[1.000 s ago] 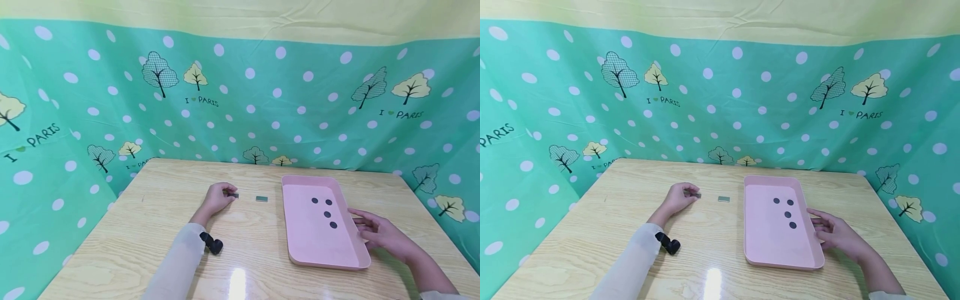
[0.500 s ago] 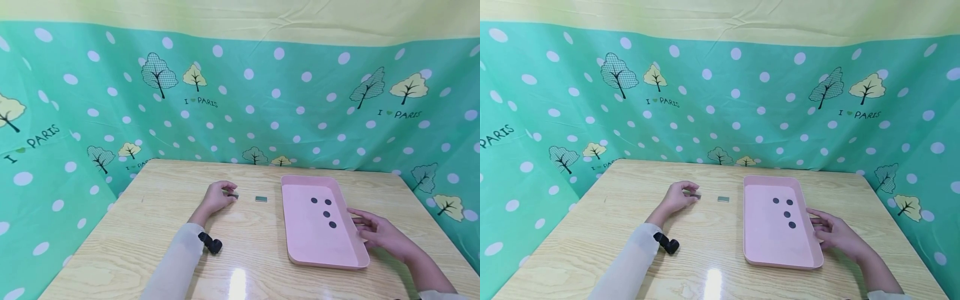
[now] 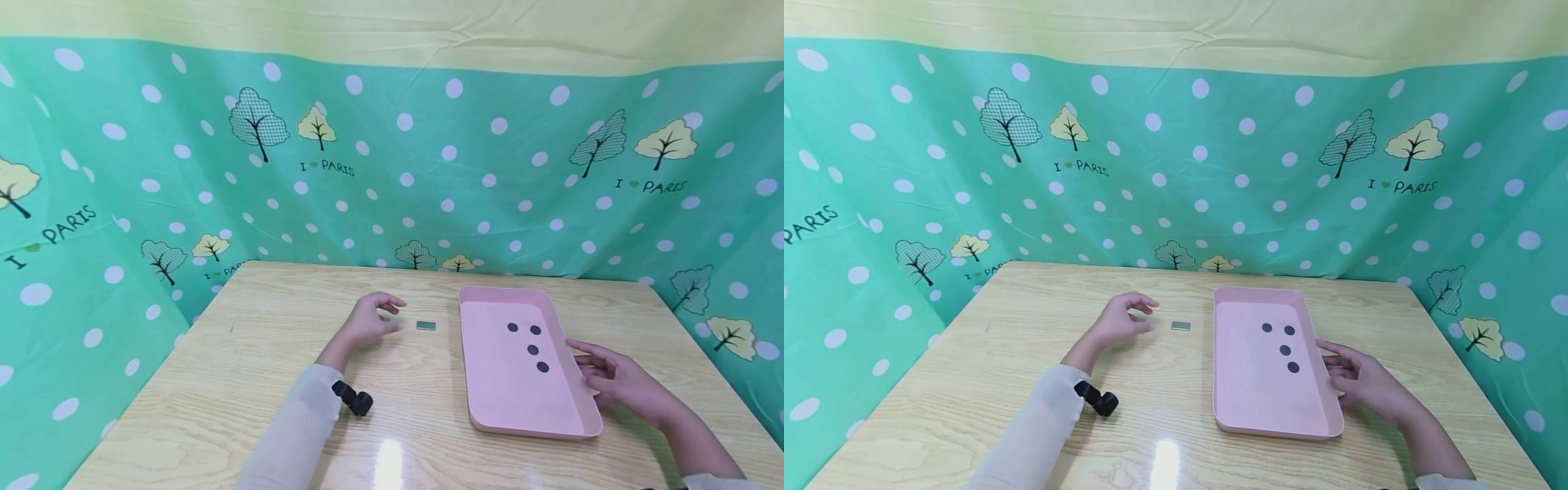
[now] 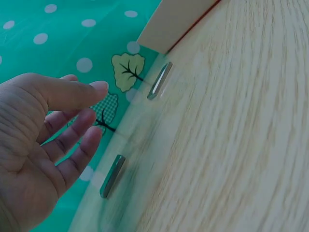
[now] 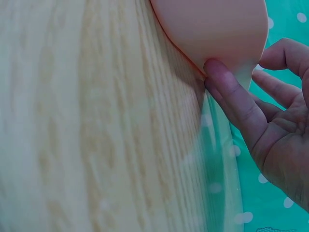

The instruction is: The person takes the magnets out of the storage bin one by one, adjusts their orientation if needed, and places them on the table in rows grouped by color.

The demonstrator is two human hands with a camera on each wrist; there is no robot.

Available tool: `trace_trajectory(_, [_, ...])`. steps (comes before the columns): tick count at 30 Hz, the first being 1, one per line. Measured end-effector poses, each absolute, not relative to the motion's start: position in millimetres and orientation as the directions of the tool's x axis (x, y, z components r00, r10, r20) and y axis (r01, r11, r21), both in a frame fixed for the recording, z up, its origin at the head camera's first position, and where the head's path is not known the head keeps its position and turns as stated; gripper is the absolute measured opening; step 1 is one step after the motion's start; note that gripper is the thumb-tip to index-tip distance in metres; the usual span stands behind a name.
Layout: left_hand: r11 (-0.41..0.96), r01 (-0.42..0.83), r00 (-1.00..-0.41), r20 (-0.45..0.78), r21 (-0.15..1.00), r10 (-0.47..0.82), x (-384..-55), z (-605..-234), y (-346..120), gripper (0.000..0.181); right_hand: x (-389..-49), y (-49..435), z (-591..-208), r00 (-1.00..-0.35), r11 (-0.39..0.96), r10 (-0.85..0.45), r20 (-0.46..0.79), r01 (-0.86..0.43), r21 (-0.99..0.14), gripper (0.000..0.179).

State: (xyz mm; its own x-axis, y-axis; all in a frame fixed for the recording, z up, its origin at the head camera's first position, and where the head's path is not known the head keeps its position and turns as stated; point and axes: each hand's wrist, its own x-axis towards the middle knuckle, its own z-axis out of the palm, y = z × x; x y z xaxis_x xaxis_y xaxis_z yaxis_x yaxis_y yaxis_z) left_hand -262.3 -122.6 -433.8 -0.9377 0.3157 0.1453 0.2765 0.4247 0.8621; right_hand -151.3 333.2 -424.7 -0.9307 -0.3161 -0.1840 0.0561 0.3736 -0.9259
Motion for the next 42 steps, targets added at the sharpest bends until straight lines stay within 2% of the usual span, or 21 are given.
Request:
trace_trajectory(10, [0.331,0.331,-0.894,0.182,0.884,0.410,-258,-427,-103,0.043,-152,335,-426,-0.930,0.365,-0.321,-0.178,0.052,-0.930,0.066])
trace_trajectory(23, [0.282,0.317,-0.878,0.169,0.905,0.447,-252,-420,-74,0.035,-152,334,-427,-0.930,0.367,-0.320,-0.181,0.054,-0.929,0.066])
trace_trajectory(42, [0.248,0.378,-0.839,0.217,0.892,0.499,-245,-404,-28,0.030,-149,330,-424,-0.930,0.364,-0.319,-0.181,0.057,-0.930,0.067])
